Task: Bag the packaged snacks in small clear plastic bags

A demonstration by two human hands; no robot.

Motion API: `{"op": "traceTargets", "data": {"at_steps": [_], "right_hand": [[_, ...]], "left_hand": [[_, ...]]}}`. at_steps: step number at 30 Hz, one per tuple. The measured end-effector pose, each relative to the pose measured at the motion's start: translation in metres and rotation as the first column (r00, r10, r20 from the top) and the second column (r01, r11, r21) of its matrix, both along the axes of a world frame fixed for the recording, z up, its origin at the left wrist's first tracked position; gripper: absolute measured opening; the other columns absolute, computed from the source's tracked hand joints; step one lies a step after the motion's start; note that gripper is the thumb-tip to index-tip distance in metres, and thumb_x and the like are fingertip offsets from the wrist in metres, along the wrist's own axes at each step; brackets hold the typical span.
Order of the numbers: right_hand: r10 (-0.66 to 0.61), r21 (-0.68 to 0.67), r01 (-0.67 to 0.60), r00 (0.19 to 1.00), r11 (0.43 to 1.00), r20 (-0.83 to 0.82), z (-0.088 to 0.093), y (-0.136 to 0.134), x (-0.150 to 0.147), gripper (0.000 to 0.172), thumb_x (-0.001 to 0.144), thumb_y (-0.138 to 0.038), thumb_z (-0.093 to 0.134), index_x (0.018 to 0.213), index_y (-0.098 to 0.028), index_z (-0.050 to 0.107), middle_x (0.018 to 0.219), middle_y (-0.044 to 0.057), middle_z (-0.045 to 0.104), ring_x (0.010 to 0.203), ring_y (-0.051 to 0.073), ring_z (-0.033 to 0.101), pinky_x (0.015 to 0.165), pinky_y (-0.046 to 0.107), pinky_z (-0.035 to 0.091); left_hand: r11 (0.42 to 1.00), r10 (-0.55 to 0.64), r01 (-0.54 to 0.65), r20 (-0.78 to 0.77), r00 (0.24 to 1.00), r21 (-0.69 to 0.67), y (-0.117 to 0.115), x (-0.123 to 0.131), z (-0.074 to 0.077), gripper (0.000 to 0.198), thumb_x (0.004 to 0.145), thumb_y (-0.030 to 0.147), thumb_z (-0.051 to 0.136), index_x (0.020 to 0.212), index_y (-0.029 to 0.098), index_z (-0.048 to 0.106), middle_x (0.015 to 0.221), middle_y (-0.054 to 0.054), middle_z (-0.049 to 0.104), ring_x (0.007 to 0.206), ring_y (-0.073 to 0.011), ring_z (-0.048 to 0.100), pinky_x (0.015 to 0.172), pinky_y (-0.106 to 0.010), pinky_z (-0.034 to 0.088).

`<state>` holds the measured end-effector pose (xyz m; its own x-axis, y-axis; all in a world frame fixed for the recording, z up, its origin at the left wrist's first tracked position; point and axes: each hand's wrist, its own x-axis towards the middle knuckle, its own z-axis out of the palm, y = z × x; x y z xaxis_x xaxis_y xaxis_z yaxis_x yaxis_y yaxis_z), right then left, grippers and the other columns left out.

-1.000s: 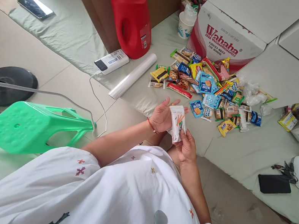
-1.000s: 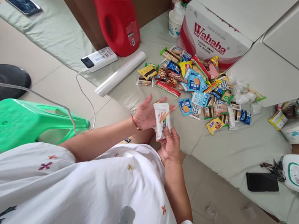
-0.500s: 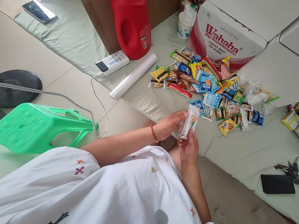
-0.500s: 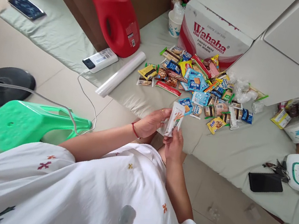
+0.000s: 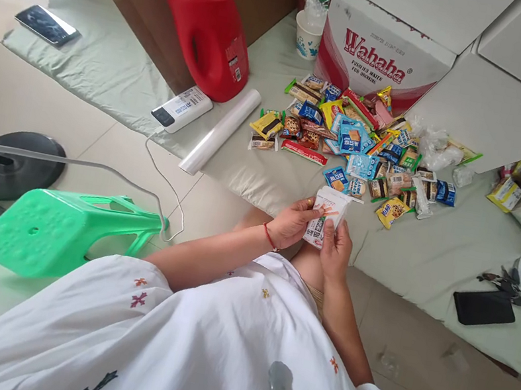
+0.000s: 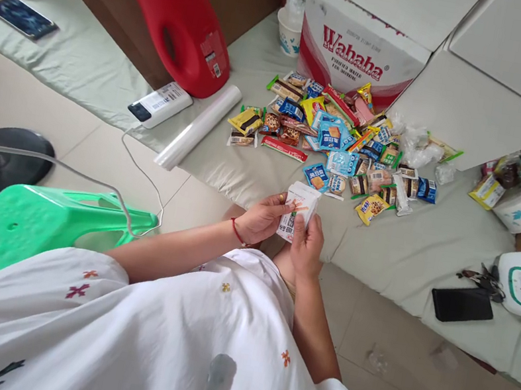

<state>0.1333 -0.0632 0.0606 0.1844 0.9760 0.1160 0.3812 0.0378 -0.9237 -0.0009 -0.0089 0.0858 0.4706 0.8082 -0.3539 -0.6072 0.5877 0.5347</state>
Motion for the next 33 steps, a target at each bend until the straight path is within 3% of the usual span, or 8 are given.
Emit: {"op": "traceTargets", "data": {"at_steps": [4,12,15,18,21,26,30,33], "right_hand": [[-0.074,0.008,0.073,0.99,0.997,0.123,-0.003,-0.003,-0.012,0.045,0.103,-0.059,0.046,0.115,-0.021,0.066,0.11,0.014,0.069,0.106,0.027,0.066,0.094,0.041,0.054],[0.109,-0.137,-0.174,0.915,0.975,-0.387,0.002,-0.005,-0.009,0.044,0.102,-0.059,0.052,0.128,-0.025,0.066,0.128,0.006,0.073,0.121,0.024,0.066,0.103,0.035,0.05],[0.127,-0.22,-0.253,0.876,0.942,-0.464,0.003,-0.004,-0.014,0.046,0.097,-0.064,0.059,0.114,-0.023,0.072,0.113,0.004,0.077,0.108,0.024,0.069,0.094,0.033,0.053],[0.073,-0.292,-0.254,0.856,0.922,-0.512,0.0,-0.003,-0.016,0.047,0.091,-0.068,0.065,0.089,-0.021,0.07,0.084,0.001,0.073,0.081,0.019,0.065,0.074,0.03,0.052],[-0.048,-0.376,-0.275,0.749,0.885,-0.661,0.0,-0.004,-0.016,0.053,0.083,-0.075,0.068,0.088,-0.021,0.07,0.079,0.001,0.07,0.07,0.018,0.062,0.06,0.03,0.05],[-0.156,-0.42,-0.309,0.618,0.853,-0.771,0.006,-0.007,-0.015,0.043,0.077,-0.063,0.081,0.089,-0.023,0.069,0.075,0.001,0.066,0.061,0.017,0.059,0.051,0.029,0.049],[-0.196,-0.377,-0.137,0.668,0.916,-0.718,0.003,-0.004,-0.009,0.041,0.078,-0.062,0.077,0.088,-0.024,0.066,0.076,-0.001,0.065,0.062,0.016,0.057,0.057,0.03,0.051],[-0.186,-0.282,0.053,0.864,0.958,-0.469,0.0,-0.005,0.002,0.042,0.089,-0.062,0.065,0.101,-0.023,0.066,0.092,0.003,0.071,0.078,0.019,0.065,0.07,0.032,0.055]], "left_hand": [[0.997,0.073,-0.072,-0.04,0.997,0.01,-0.004,0.004,-0.002,0.031,0.071,0.025,0.09,0.094,0.016,0.07,0.089,-0.002,0.075,0.08,-0.0145,0.071,0.078,-0.026,0.053],[0.997,-0.075,0.076,0.041,0.996,-0.018,0.018,-0.009,0.006,0.046,0.076,0.035,0.086,0.116,0.018,0.07,0.1,-0.006,0.077,0.092,-0.0204,0.073,0.089,-0.032,0.053],[0.983,-0.17,0.178,0.126,0.977,-0.053,0.025,-0.011,0.009,0.048,0.073,0.022,0.08,0.119,0.015,0.068,0.094,-0.007,0.075,0.083,-0.0188,0.071,0.085,-0.033,0.053],[0.992,-0.081,0.097,0.165,0.983,-0.086,0.025,-0.009,0.007,0.038,0.067,0.01,0.07,0.105,0.016,0.066,0.068,0.003,0.058,0.057,-0.0097,0.055,0.067,-0.026,0.049],[0.988,0.069,-0.042,0.184,0.98,-0.147,0.024,-0.005,0.003,0.03,0.064,0.012,0.064,0.093,0.019,0.061,0.061,0.006,0.044,0.049,-0.0084,0.042,0.056,-0.023,0.041],[0.986,0.122,-0.097,0.179,0.976,-0.139,0.026,-0.003,0.004,0.027,0.069,0.014,0.065,0.096,0.019,0.061,0.063,0.004,0.048,0.053,-0.0103,0.048,0.057,-0.024,0.041],[0.986,0.074,-0.052,0.139,0.987,-0.155,0.028,-0.002,0.008,0.035,0.083,0.039,0.072,0.11,0.018,0.064,0.09,-0.004,0.07,0.084,-0.0195,0.069,0.074,-0.03,0.052],[0.985,0.061,-0.066,-0.038,0.997,-0.162,0.026,-0.003,0.007,0.043,0.083,0.053,0.078,0.108,0.02,0.064,0.097,-0.005,0.073,0.091,-0.0199,0.07,0.082,-0.03,0.053]]}}
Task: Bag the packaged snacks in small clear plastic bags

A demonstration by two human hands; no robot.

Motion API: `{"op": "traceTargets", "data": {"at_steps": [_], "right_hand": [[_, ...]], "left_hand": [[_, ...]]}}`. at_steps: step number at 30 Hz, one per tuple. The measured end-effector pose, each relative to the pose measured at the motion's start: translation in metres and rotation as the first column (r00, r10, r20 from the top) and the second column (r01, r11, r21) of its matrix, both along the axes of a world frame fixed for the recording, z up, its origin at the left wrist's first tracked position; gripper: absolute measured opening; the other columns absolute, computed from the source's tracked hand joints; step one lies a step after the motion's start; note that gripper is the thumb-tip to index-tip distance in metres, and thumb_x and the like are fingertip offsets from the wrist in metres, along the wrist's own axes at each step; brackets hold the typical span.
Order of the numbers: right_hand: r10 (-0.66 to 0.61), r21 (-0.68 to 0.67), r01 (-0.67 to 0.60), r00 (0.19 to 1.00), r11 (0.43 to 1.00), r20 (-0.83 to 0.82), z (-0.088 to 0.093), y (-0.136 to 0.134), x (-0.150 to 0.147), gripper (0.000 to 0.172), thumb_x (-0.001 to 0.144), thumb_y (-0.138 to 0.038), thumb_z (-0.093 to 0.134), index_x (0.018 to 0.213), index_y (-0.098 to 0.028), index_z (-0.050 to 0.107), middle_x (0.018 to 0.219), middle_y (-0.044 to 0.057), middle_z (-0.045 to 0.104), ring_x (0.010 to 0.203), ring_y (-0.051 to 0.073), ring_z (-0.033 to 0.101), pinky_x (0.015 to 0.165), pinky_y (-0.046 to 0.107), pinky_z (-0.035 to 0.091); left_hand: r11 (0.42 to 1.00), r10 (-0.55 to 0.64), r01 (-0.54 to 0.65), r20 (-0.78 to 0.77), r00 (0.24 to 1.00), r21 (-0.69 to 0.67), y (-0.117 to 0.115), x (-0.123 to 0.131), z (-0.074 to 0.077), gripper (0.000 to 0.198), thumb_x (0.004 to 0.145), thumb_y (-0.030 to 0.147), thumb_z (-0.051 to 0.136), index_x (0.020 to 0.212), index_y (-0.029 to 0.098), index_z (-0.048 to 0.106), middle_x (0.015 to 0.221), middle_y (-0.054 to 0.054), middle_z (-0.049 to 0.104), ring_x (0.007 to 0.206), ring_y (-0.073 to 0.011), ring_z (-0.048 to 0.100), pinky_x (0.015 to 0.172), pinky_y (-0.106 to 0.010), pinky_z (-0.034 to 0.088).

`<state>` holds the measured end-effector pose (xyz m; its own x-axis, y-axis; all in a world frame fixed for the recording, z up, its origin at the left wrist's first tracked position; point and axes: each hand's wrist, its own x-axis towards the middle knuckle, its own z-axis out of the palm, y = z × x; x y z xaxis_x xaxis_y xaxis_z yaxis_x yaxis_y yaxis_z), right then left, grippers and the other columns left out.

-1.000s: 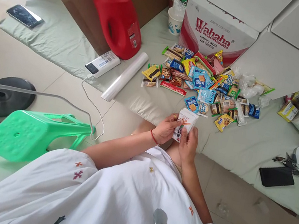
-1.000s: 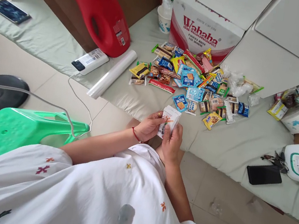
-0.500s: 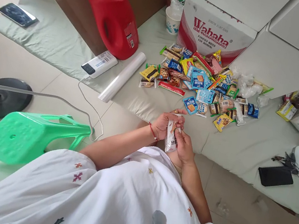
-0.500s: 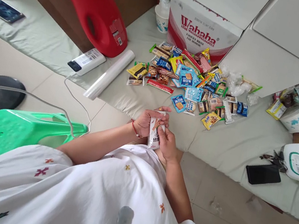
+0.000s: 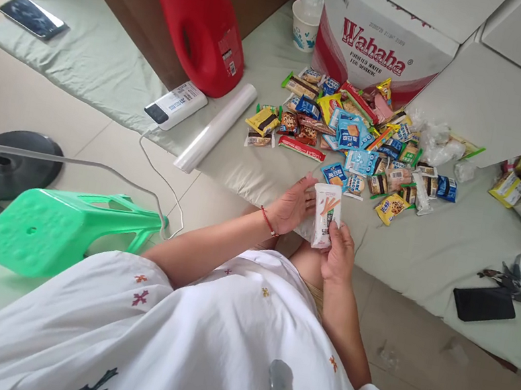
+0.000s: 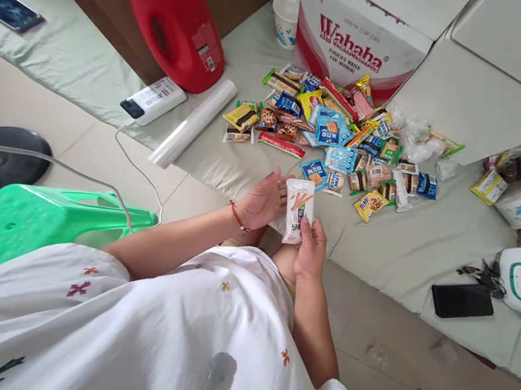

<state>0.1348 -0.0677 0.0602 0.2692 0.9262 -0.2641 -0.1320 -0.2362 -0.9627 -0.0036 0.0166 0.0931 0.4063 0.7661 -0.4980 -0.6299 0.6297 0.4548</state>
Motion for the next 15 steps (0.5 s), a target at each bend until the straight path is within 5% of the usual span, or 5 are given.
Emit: {"op": "traceTargets", "data": {"at_steps": [2,4,7,10,15], "right_hand": [[-0.026,0.1,-0.012,0.928,0.995,0.372,-0.002,-0.003,0.005,0.04,0.095,-0.058,0.061,0.109,-0.022,0.068,0.099,0.006,0.073,0.089,0.023,0.066,0.082,0.037,0.056],[-0.059,0.192,-0.101,0.727,0.976,0.684,-0.002,-0.007,0.006,0.035,0.099,-0.049,0.059,0.116,-0.022,0.07,0.106,0.011,0.072,0.101,0.027,0.065,0.092,0.044,0.054],[-0.058,0.26,-0.322,0.523,0.91,0.85,0.0,-0.015,-0.001,0.033,0.101,-0.038,0.057,0.127,-0.023,0.07,0.12,0.015,0.068,0.115,0.03,0.06,0.102,0.05,0.051],[0.019,0.295,-0.412,0.608,0.862,0.793,0.003,-0.022,-0.003,0.038,0.1,-0.043,0.061,0.133,-0.025,0.067,0.131,0.015,0.064,0.123,0.029,0.058,0.107,0.051,0.051],[-0.076,0.122,0.043,0.957,0.992,0.28,0.001,-0.024,0.017,0.054,0.1,-0.063,0.05,0.13,-0.022,0.065,0.127,0.015,0.067,0.109,0.026,0.067,0.083,0.042,0.061]], "left_hand": [[0.997,-0.071,0.071,-0.085,0.994,0.0,-0.006,0.001,-0.001,0.048,0.08,0.057,0.081,0.105,0.02,0.063,0.095,-0.004,0.073,0.088,-0.019,0.071,0.082,-0.031,0.054],[0.996,-0.087,0.09,-0.113,0.99,0.016,-0.011,0.004,-0.001,0.053,0.077,0.056,0.085,0.109,0.022,0.061,0.093,-0.002,0.072,0.087,-0.0185,0.072,0.081,-0.032,0.055],[0.998,0.06,-0.062,-0.169,0.984,-0.006,-0.013,0.009,-0.002,0.062,0.071,0.031,0.092,0.12,0.025,0.055,0.086,0.003,0.069,0.086,-0.0183,0.073,0.079,-0.032,0.055],[0.987,0.145,-0.156,-0.181,0.973,-0.045,-0.006,0.008,-0.002,0.07,0.065,0.001,0.08,0.126,0.022,0.054,0.088,0.0,0.072,0.092,-0.0217,0.075,0.082,-0.036,0.057],[0.995,-0.039,0.035,0.039,0.998,0.096,-0.005,0.003,0.002,0.077,0.065,-0.005,0.071,0.135,0.02,0.057,0.114,-0.009,0.077,0.116,-0.029,0.072,0.103,-0.05,0.053]]}}
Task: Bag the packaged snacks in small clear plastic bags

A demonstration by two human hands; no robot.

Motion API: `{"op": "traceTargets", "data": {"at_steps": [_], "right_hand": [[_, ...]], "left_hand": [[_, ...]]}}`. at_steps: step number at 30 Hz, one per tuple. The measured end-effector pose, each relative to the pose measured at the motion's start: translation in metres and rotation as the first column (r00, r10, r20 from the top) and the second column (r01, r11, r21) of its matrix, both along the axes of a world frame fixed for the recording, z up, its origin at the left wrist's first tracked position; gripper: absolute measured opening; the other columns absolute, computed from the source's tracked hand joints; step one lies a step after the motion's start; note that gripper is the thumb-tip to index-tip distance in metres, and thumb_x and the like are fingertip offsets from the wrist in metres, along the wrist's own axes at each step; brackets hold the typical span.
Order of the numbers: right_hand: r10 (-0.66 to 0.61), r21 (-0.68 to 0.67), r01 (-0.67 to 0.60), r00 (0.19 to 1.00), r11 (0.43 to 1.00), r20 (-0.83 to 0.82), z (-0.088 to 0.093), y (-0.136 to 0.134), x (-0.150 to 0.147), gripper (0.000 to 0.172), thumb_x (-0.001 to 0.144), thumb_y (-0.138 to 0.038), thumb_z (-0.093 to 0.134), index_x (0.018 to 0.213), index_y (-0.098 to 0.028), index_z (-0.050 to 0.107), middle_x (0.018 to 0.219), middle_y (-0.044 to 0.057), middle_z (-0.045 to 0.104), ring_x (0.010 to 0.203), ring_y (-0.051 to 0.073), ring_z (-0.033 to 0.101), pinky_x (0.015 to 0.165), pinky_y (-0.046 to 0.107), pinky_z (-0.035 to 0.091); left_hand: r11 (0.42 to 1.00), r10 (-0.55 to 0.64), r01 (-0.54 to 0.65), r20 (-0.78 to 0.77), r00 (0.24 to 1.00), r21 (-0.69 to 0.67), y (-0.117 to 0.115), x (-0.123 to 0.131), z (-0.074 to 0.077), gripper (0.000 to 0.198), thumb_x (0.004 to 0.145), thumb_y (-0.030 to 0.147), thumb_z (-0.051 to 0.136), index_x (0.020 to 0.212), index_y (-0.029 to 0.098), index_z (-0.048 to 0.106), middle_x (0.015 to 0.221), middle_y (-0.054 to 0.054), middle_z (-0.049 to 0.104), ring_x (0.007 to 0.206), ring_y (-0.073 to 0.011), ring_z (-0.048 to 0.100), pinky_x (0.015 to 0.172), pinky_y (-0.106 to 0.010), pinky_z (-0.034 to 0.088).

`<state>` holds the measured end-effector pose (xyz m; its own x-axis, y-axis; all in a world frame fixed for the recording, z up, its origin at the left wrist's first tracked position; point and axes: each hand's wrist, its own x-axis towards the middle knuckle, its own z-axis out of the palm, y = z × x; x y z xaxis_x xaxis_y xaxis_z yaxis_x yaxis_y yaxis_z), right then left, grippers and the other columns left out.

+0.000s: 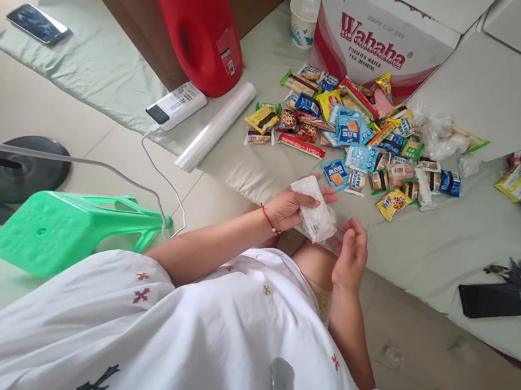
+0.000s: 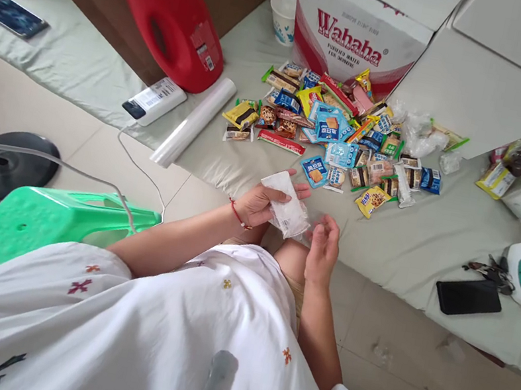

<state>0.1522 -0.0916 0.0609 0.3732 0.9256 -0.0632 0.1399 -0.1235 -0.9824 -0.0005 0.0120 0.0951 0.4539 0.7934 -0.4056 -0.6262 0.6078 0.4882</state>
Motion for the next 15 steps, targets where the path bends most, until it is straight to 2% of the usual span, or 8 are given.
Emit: {"op": "traceTargets", "data": {"at_steps": [2,4,7,9,10,12,14,15], "right_hand": [[0.091,-0.156,-0.134,0.962,0.979,-0.257,-0.001,0.003,0.005,0.058,0.09,-0.07,0.06,0.121,-0.021,0.067,0.113,0.012,0.072,0.091,0.023,0.069,0.066,0.035,0.059],[0.128,-0.211,-0.217,0.921,0.953,-0.368,-0.002,0.006,0.004,0.054,0.08,-0.068,0.074,0.106,-0.02,0.068,0.096,0.006,0.072,0.075,0.019,0.065,0.055,0.028,0.054],[0.001,-0.2,-0.079,0.932,0.977,-0.362,-0.002,0.009,-0.002,0.051,0.075,-0.064,0.081,0.096,-0.021,0.064,0.083,0.0,0.068,0.064,0.013,0.057,0.049,0.024,0.049],[-0.052,-0.188,-0.018,0.932,0.982,-0.358,-0.003,0.01,-0.005,0.051,0.076,-0.064,0.08,0.097,-0.021,0.063,0.085,-0.001,0.068,0.064,0.013,0.057,0.05,0.024,0.048],[-0.043,-0.187,-0.026,0.934,0.982,-0.354,-0.005,0.009,-0.005,0.05,0.078,-0.064,0.078,0.099,-0.021,0.063,0.087,-0.001,0.069,0.065,0.013,0.057,0.051,0.024,0.049],[0.034,-0.183,-0.096,0.948,0.978,-0.316,-0.008,0.008,-0.004,0.048,0.082,-0.063,0.075,0.102,-0.021,0.063,0.091,0.001,0.07,0.071,0.015,0.061,0.058,0.026,0.052],[0.1,-0.165,-0.138,0.97,0.977,-0.221,-0.011,0.006,0.001,0.049,0.085,-0.064,0.071,0.106,-0.02,0.065,0.096,0.004,0.072,0.082,0.018,0.065,0.07,0.03,0.056],[0.097,-0.144,-0.121,0.982,0.982,-0.16,-0.013,0.006,0.004,0.05,0.086,-0.064,0.069,0.109,-0.02,0.065,0.1,0.006,0.073,0.088,0.02,0.066,0.075,0.032,0.057]], "left_hand": [[0.996,-0.07,0.068,0.027,0.997,0.052,-0.004,0.003,0.0,0.078,0.065,-0.004,0.076,0.136,0.022,0.058,0.118,-0.009,0.076,0.119,-0.0288,0.071,0.108,-0.049,0.05],[0.997,-0.056,0.056,0.007,0.998,0.06,-0.005,0.008,-0.003,0.073,0.067,0.003,0.083,0.134,0.023,0.06,0.118,-0.008,0.077,0.12,-0.0269,0.071,0.108,-0.044,0.05],[0.999,0.028,-0.029,-0.014,1.0,-0.022,-0.003,0.01,-0.012,0.051,0.078,0.035,0.086,0.122,0.022,0.064,0.107,-0.006,0.078,0.11,-0.0253,0.073,0.102,-0.04,0.053],[0.995,-0.016,0.014,-0.019,1.0,-0.098,-0.002,0.009,-0.019,0.046,0.083,0.054,0.079,0.112,0.019,0.067,0.098,-0.007,0.078,0.098,-0.0256,0.075,0.096,-0.041,0.057],[0.991,-0.064,0.06,-0.03,0.998,-0.122,-0.002,0.008,-0.022,0.044,0.084,0.055,0.077,0.107,0.018,0.068,0.094,-0.008,0.078,0.092,-0.0254,0.076,0.093,-0.041,0.058],[0.984,-0.137,0.129,-0.061,0.989,-0.127,-0.004,0.009,-0.026,0.036,0.086,0.046,0.078,0.101,0.014,0.069,0.092,-0.01,0.078,0.086,-0.0243,0.075,0.091,-0.041,0.059],[0.987,-0.134,0.125,-0.089,0.987,-0.101,-0.006,0.012,-0.029,0.027,0.087,0.034,0.08,0.099,0.012,0.07,0.093,-0.011,0.079,0.086,-0.0239,0.076,0.094,-0.041,0.059],[0.991,-0.112,0.103,-0.096,0.989,-0.089,-0.006,0.014,-0.03,0.024,0.087,0.031,0.08,0.099,0.012,0.07,0.093,-0.012,0.079,0.088,-0.0243,0.076,0.096,-0.042,0.058]]}}
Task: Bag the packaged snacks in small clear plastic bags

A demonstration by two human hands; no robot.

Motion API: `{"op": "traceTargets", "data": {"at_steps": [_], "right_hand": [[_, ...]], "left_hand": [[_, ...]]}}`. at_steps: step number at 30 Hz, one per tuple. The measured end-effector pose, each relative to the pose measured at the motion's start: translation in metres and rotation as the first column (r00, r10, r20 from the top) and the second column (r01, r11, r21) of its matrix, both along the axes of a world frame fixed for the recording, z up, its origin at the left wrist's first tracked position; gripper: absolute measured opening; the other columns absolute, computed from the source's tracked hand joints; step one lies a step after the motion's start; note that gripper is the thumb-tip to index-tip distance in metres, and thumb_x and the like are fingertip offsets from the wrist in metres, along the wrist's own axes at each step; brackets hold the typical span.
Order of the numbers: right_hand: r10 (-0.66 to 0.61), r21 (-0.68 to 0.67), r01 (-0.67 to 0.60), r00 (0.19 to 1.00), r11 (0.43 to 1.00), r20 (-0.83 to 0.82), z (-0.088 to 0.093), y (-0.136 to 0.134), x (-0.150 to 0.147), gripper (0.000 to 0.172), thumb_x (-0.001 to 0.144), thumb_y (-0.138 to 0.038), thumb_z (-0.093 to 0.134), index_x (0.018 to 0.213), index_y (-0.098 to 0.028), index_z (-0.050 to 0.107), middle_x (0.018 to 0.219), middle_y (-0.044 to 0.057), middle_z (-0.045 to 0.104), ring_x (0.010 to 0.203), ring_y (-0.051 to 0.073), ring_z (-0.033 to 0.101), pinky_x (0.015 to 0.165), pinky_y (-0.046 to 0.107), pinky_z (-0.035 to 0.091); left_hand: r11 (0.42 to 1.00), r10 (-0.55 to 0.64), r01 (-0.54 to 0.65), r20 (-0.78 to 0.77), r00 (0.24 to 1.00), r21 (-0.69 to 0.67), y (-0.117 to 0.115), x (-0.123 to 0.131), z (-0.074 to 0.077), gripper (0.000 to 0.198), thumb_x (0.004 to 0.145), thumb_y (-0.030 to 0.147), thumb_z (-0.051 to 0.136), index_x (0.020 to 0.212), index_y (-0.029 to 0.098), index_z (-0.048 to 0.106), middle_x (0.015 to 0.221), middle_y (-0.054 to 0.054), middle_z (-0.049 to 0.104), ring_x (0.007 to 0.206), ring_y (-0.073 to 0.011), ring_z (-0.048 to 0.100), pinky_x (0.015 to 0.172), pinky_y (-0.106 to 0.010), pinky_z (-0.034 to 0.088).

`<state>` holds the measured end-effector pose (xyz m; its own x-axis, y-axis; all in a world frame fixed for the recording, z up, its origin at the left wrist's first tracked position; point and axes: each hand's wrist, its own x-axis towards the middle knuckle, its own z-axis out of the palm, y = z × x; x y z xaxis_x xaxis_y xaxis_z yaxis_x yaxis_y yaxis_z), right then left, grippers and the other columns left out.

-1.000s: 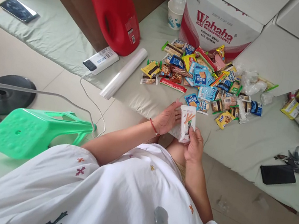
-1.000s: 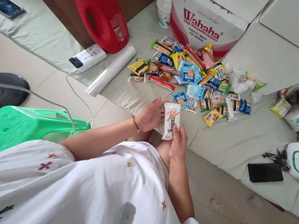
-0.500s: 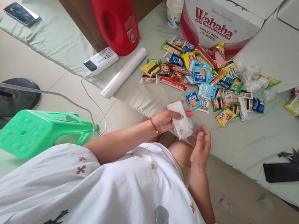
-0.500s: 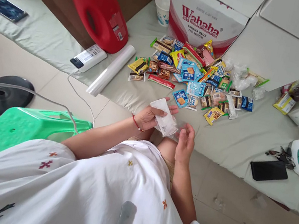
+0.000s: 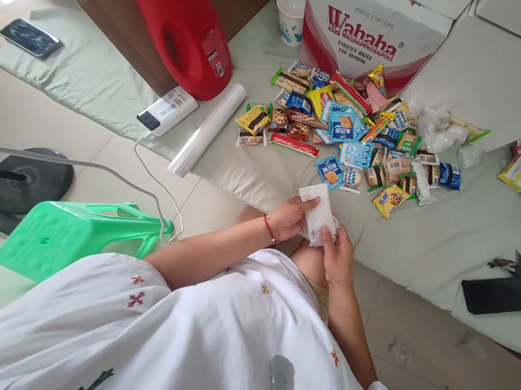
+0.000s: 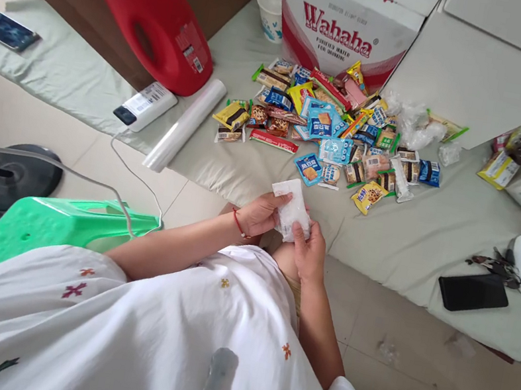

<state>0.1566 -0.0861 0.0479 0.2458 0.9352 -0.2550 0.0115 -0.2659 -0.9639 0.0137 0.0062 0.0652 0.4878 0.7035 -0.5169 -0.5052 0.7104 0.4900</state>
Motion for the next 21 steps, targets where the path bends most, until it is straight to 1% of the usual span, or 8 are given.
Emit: {"op": "traceTargets", "data": {"at_steps": [3,5,8,9,12,16,18,21], "right_hand": [[-0.142,0.112,0.127,0.98,0.986,0.138,-0.004,0.0,0.013,0.054,0.087,-0.064,0.068,0.119,-0.02,0.064,0.117,0.012,0.071,0.104,0.023,0.066,0.085,0.036,0.057],[-0.17,0.133,0.152,0.976,0.979,0.138,-0.006,0.002,0.02,0.056,0.086,-0.063,0.071,0.122,-0.02,0.062,0.12,0.013,0.07,0.104,0.023,0.066,0.085,0.037,0.057],[-0.06,0.068,0.054,0.995,0.996,0.078,-0.008,0.006,0.023,0.053,0.085,-0.062,0.073,0.115,-0.02,0.062,0.11,0.011,0.073,0.094,0.022,0.068,0.08,0.036,0.057],[-0.028,0.05,0.024,0.996,0.998,0.088,-0.008,0.007,0.023,0.051,0.085,-0.062,0.072,0.112,-0.02,0.062,0.105,0.01,0.073,0.09,0.021,0.068,0.079,0.035,0.057],[0.011,0.039,-0.022,0.968,0.999,0.251,-0.005,0.008,0.02,0.047,0.088,-0.062,0.067,0.107,-0.019,0.062,0.093,0.007,0.073,0.078,0.02,0.065,0.072,0.033,0.053],[0.043,0.037,-0.07,0.873,0.997,0.486,0.001,0.009,0.019,0.039,0.094,-0.057,0.056,0.102,-0.02,0.063,0.082,0.005,0.071,0.069,0.019,0.06,0.066,0.031,0.045],[0.032,0.03,-0.059,0.831,0.998,0.555,0.004,0.011,0.018,0.036,0.096,-0.056,0.052,0.095,-0.021,0.062,0.077,0.004,0.069,0.066,0.019,0.058,0.064,0.03,0.042],[-0.029,0.04,0.005,0.788,0.999,0.615,0.006,0.014,0.015,0.039,0.097,-0.059,0.05,0.09,-0.022,0.06,0.072,0.003,0.066,0.064,0.019,0.056,0.062,0.03,0.037]], "left_hand": [[0.998,0.064,-0.063,-0.028,0.998,0.017,0.001,0.007,-0.001,0.024,0.085,0.027,0.082,0.098,0.012,0.07,0.089,-0.01,0.079,0.088,-0.0248,0.077,0.098,-0.045,0.058],[0.998,0.046,-0.045,-0.031,0.998,0.044,0.001,0.011,-0.002,0.028,0.08,0.027,0.087,0.097,0.012,0.07,0.089,-0.01,0.079,0.088,-0.025,0.077,0.098,-0.046,0.058],[0.993,-0.033,0.036,-0.027,0.999,0.115,-0.006,0.017,-0.003,0.041,0.069,0.03,0.095,0.098,0.011,0.072,0.093,-0.011,0.079,0.087,-0.0243,0.075,0.094,-0.044,0.058],[0.989,-0.047,0.052,-0.038,0.998,0.136,-0.009,0.019,-0.004,0.044,0.065,0.031,0.096,0.098,0.011,0.073,0.094,-0.01,0.078,0.086,-0.0235,0.075,0.091,-0.042,0.057],[0.982,-0.053,0.069,-0.094,0.994,0.176,-0.015,0.023,-0.007,0.049,0.059,0.034,0.098,0.096,0.012,0.074,0.091,-0.008,0.077,0.081,-0.0204,0.072,0.084,-0.037,0.056],[0.977,-0.066,0.095,-0.153,0.986,0.192,-0.017,0.025,-0.006,0.047,0.06,0.038,0.097,0.09,0.014,0.071,0.082,-0.003,0.073,0.072,-0.0164,0.066,0.075,-0.032,0.053],[0.973,-0.011,0.046,-0.153,0.988,0.227,-0.02,0.026,-0.002,0.048,0.064,0.041,0.095,0.095,0.016,0.069,0.088,-0.003,0.073,0.078,-0.0167,0.067,0.078,-0.031,0.053],[0.948,0.063,-0.016,-0.14,0.988,0.316,-0.028,0.027,0.004,0.059,0.066,0.037,0.095,0.114,0.02,0.065,0.106,-0.004,0.073,0.098,-0.0194,0.069,0.091,-0.031,0.053]]}}
